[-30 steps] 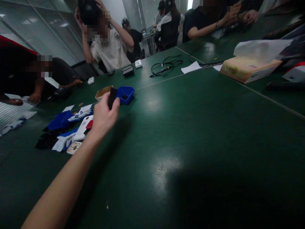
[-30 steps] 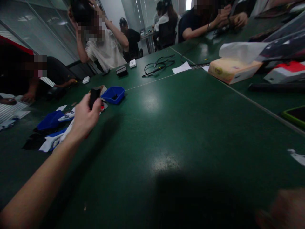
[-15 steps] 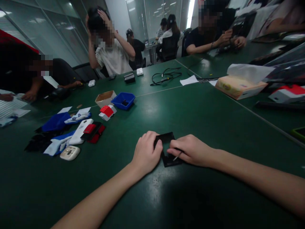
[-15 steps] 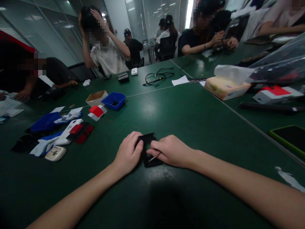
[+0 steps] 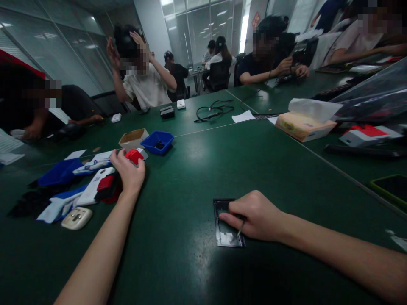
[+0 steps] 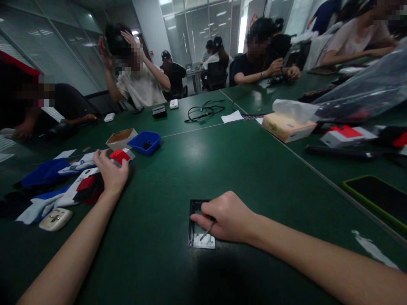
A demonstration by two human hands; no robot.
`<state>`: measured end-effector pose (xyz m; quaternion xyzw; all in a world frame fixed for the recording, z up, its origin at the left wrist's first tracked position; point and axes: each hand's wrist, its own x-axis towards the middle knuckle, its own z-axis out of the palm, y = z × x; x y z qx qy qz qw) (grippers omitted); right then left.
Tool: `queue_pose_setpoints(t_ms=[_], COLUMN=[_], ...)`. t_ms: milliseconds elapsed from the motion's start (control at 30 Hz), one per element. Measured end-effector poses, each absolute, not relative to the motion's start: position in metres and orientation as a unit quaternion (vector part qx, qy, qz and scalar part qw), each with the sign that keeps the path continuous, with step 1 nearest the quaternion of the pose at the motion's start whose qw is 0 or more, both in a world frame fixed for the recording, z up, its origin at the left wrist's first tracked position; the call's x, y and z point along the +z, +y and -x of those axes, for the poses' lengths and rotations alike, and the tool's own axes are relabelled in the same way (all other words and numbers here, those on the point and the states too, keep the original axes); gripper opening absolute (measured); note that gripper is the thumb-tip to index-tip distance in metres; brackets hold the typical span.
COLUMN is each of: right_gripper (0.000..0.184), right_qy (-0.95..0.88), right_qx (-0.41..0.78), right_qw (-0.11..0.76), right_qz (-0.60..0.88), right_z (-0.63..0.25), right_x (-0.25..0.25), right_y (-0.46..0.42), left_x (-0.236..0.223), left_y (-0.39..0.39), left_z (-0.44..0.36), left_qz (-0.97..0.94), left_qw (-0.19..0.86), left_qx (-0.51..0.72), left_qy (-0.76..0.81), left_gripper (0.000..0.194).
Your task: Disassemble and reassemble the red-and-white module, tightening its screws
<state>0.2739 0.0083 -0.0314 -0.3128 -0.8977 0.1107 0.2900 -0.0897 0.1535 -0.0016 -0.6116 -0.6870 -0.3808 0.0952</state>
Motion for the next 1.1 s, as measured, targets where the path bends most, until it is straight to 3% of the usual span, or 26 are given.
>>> queue_pose_setpoints(t_ms=[167,367,600,833,1100], right_gripper=[0.048,0.052,0.051,0.051,0.043], right_qy=[-0.894,-0.891,-0.89,-0.877,-0.867], right_qx=[0.115,0.124,0.13,0.122,0.126], right_qw=[0.32,0.325,0.329,0.339,0.311], right_qz=[0.293,0.29,0.288,0.318,0.37], right_z=[-0.276,-0.277,-0.277,-0.276,-0.276], right_x=[-0.03,-0.032,-0.031,-0.029,-0.031], right_y=[0.008,0.01,0.01,0.011,0.012], left_x=[-0.003,0.002,0.009,0.003,-0.003], left_y=[0.17,0.168,0.131,0.06,0.012], left_z=[0.11,0.11,0.071,0.006,-0.033], left_qz=[0.541,0.49,0.482,0.675,0.74], left_qw=[0.047,-0.008,0.006,-0.139,-0.296], left_qx=[-0.391,-0.396,-0.435,-0.351,-0.281], left_qy=[-0.743,-0.776,-0.761,-0.634,-0.534], left_gripper=[0.075,0.036,0.035,0.033,0.028])
